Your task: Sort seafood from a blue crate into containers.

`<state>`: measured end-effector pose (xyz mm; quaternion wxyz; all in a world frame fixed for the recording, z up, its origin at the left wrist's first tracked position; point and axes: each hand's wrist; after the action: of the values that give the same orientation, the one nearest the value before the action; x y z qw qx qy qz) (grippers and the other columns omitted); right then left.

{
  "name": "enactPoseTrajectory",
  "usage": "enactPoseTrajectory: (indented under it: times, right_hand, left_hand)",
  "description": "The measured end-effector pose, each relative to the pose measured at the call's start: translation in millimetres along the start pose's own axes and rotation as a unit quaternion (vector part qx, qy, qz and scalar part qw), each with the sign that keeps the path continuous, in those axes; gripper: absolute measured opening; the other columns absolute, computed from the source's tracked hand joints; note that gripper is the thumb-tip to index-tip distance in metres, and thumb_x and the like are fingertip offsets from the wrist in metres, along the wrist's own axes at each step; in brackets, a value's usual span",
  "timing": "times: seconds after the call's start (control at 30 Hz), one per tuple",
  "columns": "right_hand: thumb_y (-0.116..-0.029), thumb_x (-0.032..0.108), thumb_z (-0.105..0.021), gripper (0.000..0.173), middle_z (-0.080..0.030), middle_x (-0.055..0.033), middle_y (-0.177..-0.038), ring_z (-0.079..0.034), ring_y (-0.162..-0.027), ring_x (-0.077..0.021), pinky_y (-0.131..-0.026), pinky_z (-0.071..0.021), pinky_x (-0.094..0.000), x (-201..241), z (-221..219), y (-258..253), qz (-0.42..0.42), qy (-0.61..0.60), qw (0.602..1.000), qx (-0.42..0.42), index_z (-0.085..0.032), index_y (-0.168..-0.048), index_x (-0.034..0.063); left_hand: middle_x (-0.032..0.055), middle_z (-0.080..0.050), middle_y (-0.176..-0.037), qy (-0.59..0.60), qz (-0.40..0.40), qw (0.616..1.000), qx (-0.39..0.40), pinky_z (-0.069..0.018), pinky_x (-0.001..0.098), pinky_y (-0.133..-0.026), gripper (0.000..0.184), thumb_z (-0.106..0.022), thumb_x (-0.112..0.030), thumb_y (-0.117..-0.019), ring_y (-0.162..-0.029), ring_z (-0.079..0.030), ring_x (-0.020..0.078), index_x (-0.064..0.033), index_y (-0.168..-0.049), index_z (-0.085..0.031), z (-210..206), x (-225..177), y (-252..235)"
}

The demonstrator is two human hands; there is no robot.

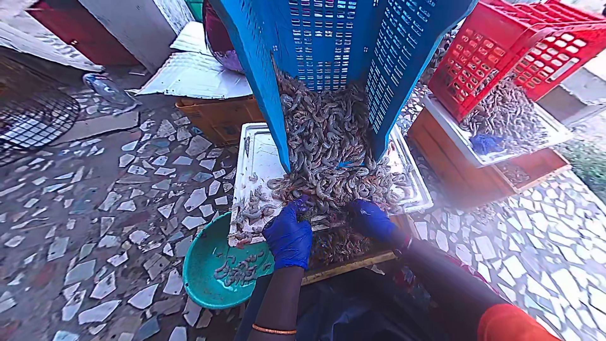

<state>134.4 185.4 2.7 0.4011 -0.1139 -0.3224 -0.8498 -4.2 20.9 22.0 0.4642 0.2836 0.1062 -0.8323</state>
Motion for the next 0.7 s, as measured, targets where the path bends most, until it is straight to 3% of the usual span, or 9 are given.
enactPoseTrajectory:
  times: [0.1,0.2,0.23,0.3,0.37,0.47,0.57,0.63,0.7]
  right_hand:
    - [-0.096,0.021,-0.059,0.031,-0.07,-0.0084,-0.125,-0.066,-0.116,-0.0271,-0.097,-0.0532,-0.0526,25.9,-23.9,-4.2,0.036,0.011,0.998,-0.048,-0.069,-0.125,0.0177]
    - [-0.0987,0.013,-0.055,0.034,-0.065,-0.0167,-0.131,-0.064,-0.12,-0.0364,-0.096,-0.0525,-0.0581,46.3,-41.0,-9.0,0.059,0.089,0.994,0.002,-0.065,-0.131,0.011]
    - [-0.0979,0.011,-0.055,0.034,-0.064,-0.0184,-0.132,-0.063,-0.12,-0.0381,-0.095,-0.0532,-0.0583,47.7,-47.5,-11.4,0.065,0.109,0.992,0.007,-0.065,-0.13,0.0096]
    - [-0.0985,0.007,-0.054,0.031,-0.063,-0.0205,-0.13,-0.064,-0.118,-0.0391,-0.092,-0.0551,-0.0571,47.5,-54.5,-14.1,0.083,0.119,0.989,0.0,-0.066,-0.127,0.0078]
    - [-0.0973,0.009,-0.055,0.034,-0.064,-0.0161,-0.132,-0.063,-0.123,-0.035,-0.097,-0.0536,-0.0553,42.4,-54.7,-15.8,0.086,0.084,0.993,-0.011,-0.067,-0.128,0.012]
    - [-0.0962,0.016,-0.057,0.034,-0.064,-0.0146,-0.133,-0.062,-0.124,-0.034,-0.096,-0.0535,-0.0569,33.8,-56.3,-21.5,0.076,0.091,0.993,-0.012,-0.067,-0.129,0.0136]
    - [-0.0968,0.022,-0.058,0.037,-0.064,-0.0168,-0.133,-0.064,-0.122,-0.0339,-0.096,-0.0538,-0.0558,32.9,-58.8,-25.0,0.058,0.084,0.994,-0.031,-0.064,-0.131,0.0093]
    - [-0.0966,0.023,-0.059,0.038,-0.065,-0.0121,-0.133,-0.063,-0.123,-0.0272,-0.102,-0.0519,-0.0502,33.5,-53.1,-26.8,0.045,0.001,0.999,-0.029,-0.064,-0.132,0.0113]
    - [-0.0955,0.022,-0.062,0.033,-0.068,-0.0089,-0.125,-0.064,-0.117,-0.0191,-0.102,-0.0512,-0.0416,35.0,-39.0,-21.2,0.063,-0.137,0.988,-0.036,-0.067,-0.126,0.0115]
  left_hand:
    - [-0.0047,-0.076,-0.118,-0.078,0.025,0.994,0.077,-0.0328,0.0536,-0.115,0.063,-0.056,-0.006,-0.093,-0.115,-0.069,0.0209,-0.0376,-0.148,-0.055,3.2,-5.5,3.4]
    - [0.0031,-0.075,-0.121,-0.163,0.034,0.975,0.15,-0.0296,0.0562,-0.118,0.07,-0.053,-0.011,-0.0968,-0.117,-0.068,0.0276,-0.0402,-0.159,-0.038,3.8,-3.9,5.3]
    - [0.0038,-0.075,-0.121,-0.174,0.033,0.972,0.158,-0.0284,0.0569,-0.118,0.07,-0.053,-0.012,-0.0965,-0.117,-0.068,0.0285,-0.0405,-0.159,-0.038,3.3,-0.4,5.5]
    - [-0.0028,-0.075,-0.122,-0.175,0.022,0.971,0.162,-0.0267,0.0577,-0.118,0.07,-0.053,-0.012,-0.0953,-0.116,-0.067,0.0252,-0.0402,-0.157,-0.04,3.8,8.9,4.1]
    - [-0.0066,-0.073,-0.124,-0.172,0.013,0.971,0.167,-0.0266,0.0586,-0.117,0.069,-0.054,-0.011,-0.0942,-0.118,-0.066,0.0231,-0.0405,-0.156,-0.042,8.6,14.7,2.4]
    - [-0.0034,-0.073,-0.125,-0.173,0.006,0.971,0.166,-0.0273,0.0596,-0.117,0.063,-0.056,-0.013,-0.094,-0.12,-0.065,0.0254,-0.0412,-0.15,-0.051,12.7,13.9,4.0]
    - [-0.0036,-0.072,-0.127,-0.163,-0.002,0.972,0.171,-0.0264,0.0611,-0.117,0.051,-0.058,-0.014,-0.0932,-0.124,-0.062,0.0262,-0.0382,-0.138,-0.064,8.1,10.3,5.6]
    - [-0.0044,-0.071,-0.128,-0.156,0.001,0.971,0.18,-0.0248,0.0606,-0.118,0.049,-0.057,-0.014,-0.0933,-0.127,-0.06,0.0256,-0.0375,-0.136,-0.065,5.4,7.6,6.0]
    - [-0.0033,-0.071,-0.128,-0.138,-0.004,0.978,0.158,-0.023,0.0601,-0.118,0.05,-0.059,-0.014,-0.0923,-0.127,-0.059,0.0265,-0.0383,-0.136,-0.066,3.9,5.3,7.6]
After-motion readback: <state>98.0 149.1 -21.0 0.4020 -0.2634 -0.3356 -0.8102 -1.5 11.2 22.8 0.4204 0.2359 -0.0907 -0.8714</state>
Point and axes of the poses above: each hand's wrist, its own y-axis away from the middle knuckle, its own z-axis out of the back of the hand, x = y × z
